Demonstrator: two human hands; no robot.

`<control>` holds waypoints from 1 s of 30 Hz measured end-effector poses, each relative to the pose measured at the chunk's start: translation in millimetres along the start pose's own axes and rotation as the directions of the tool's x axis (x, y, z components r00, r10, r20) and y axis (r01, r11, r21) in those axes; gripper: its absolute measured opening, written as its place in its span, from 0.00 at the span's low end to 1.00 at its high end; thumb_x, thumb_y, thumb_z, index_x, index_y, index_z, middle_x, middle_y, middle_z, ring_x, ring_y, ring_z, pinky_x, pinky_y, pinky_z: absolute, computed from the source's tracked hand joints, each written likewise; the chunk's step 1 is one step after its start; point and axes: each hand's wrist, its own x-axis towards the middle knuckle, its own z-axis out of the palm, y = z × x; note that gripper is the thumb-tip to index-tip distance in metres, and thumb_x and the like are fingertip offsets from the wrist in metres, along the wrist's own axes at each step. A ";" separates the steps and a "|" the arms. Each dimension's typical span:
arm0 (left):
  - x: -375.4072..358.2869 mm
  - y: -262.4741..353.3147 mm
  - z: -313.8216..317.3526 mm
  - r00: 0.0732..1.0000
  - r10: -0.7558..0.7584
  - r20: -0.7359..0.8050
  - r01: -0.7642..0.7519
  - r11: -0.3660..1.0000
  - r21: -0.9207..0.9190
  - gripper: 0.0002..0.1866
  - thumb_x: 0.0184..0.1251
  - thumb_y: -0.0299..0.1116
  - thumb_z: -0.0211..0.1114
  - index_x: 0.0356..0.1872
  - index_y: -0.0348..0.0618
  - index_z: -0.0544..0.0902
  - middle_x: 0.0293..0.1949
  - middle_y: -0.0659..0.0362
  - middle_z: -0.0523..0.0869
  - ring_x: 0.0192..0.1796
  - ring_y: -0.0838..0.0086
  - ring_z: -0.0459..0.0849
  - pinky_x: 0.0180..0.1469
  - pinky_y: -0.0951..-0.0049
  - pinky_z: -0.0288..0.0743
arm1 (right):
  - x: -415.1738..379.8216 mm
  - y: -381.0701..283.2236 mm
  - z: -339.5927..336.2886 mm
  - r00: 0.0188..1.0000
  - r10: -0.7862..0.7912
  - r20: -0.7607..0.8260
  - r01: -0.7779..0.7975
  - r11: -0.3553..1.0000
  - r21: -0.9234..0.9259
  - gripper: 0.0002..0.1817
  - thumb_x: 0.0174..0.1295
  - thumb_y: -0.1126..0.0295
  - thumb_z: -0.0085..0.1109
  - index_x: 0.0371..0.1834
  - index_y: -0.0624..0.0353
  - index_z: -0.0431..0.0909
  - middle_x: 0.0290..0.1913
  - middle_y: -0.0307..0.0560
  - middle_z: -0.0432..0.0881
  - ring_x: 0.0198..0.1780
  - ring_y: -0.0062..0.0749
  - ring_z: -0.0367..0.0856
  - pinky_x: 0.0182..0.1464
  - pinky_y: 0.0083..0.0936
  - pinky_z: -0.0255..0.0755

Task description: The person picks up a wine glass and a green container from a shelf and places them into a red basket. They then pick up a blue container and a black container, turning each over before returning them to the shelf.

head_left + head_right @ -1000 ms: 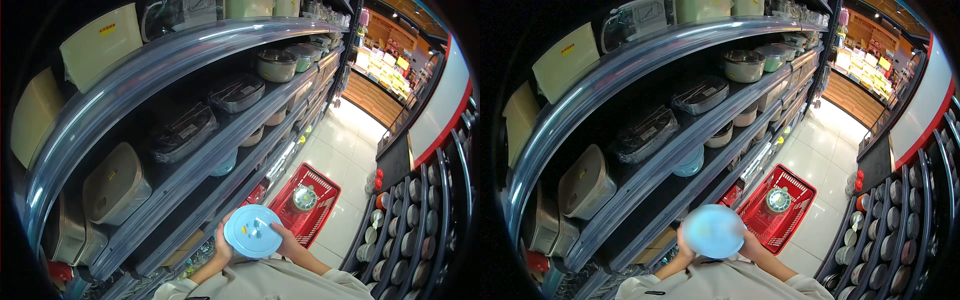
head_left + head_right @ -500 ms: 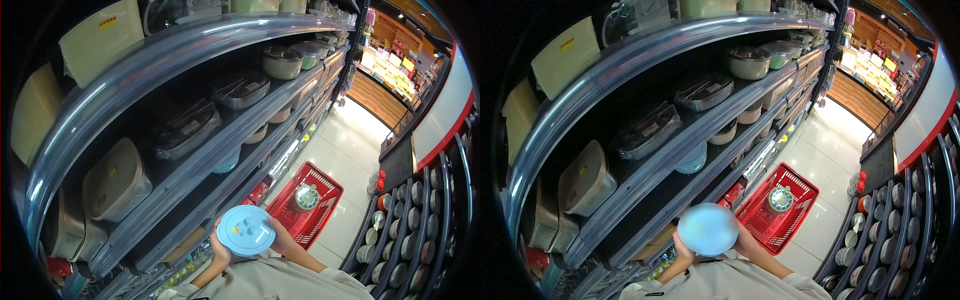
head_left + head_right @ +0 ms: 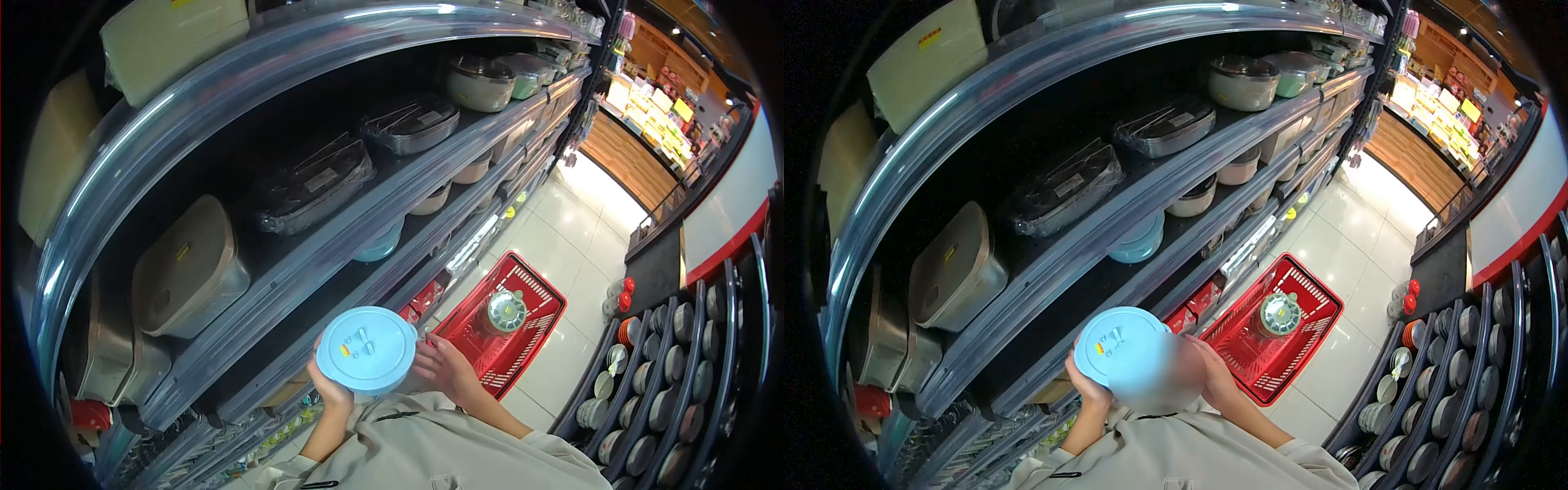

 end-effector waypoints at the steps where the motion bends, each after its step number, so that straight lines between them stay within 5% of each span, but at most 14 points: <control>1: 2.4 0.9 -4.7 1.000 0.004 -0.009 -0.004 1.000 -0.009 0.30 0.70 0.48 0.34 0.57 0.34 0.72 0.55 0.51 0.78 0.59 0.65 0.74 0.63 0.65 0.64 | 2.8 2.1 -2.8 1.000 0.000 0.008 0.000 1.000 -0.010 0.33 0.66 0.55 0.54 0.69 0.57 0.56 0.62 0.49 0.70 0.60 0.33 0.70 0.61 0.38 0.66; 12: 16.4 33.0 -23.4 0.966 -0.067 -0.249 0.022 0.983 -0.181 0.27 0.69 0.51 0.40 0.50 0.40 0.77 0.50 0.55 0.81 0.54 0.65 0.78 0.59 0.67 0.68 | 11.1 9.2 6.3 0.996 0.003 0.092 -0.003 1.000 -0.008 0.25 0.69 0.61 0.50 0.65 0.60 0.61 0.53 0.46 0.77 0.51 0.28 0.77 0.55 0.30 0.71; 22: 45.3 48.3 -31.3 0.991 -0.034 -0.132 0.004 0.975 -0.220 0.28 0.69 0.51 0.39 0.54 0.39 0.75 0.52 0.54 0.80 0.55 0.63 0.77 0.58 0.65 0.70 | 7.2 11.9 1.8 0.998 -0.025 0.062 0.029 0.998 -0.060 0.26 0.69 0.57 0.47 0.65 0.60 0.62 0.51 0.44 0.78 0.50 0.31 0.76 0.56 0.31 0.69; 24: 55.1 46.5 -38.6 0.992 0.081 -0.101 -0.090 0.993 -0.081 0.27 0.71 0.49 0.39 0.57 0.38 0.73 0.54 0.54 0.79 0.57 0.62 0.76 0.60 0.64 0.69 | 6.0 11.8 2.0 0.998 -0.029 0.058 0.032 0.998 -0.053 0.26 0.69 0.57 0.47 0.65 0.60 0.62 0.51 0.44 0.78 0.50 0.31 0.76 0.56 0.31 0.69; 30: 72.3 50.9 -32.1 0.980 0.114 -0.163 -0.138 0.979 -0.147 0.28 0.73 0.51 0.40 0.60 0.37 0.69 0.58 0.52 0.75 0.59 0.59 0.74 0.64 0.62 0.65 | 0.0 9.7 2.2 0.998 -0.053 0.045 0.056 0.997 -0.053 0.25 0.69 0.57 0.46 0.64 0.59 0.64 0.50 0.44 0.79 0.50 0.32 0.76 0.56 0.31 0.69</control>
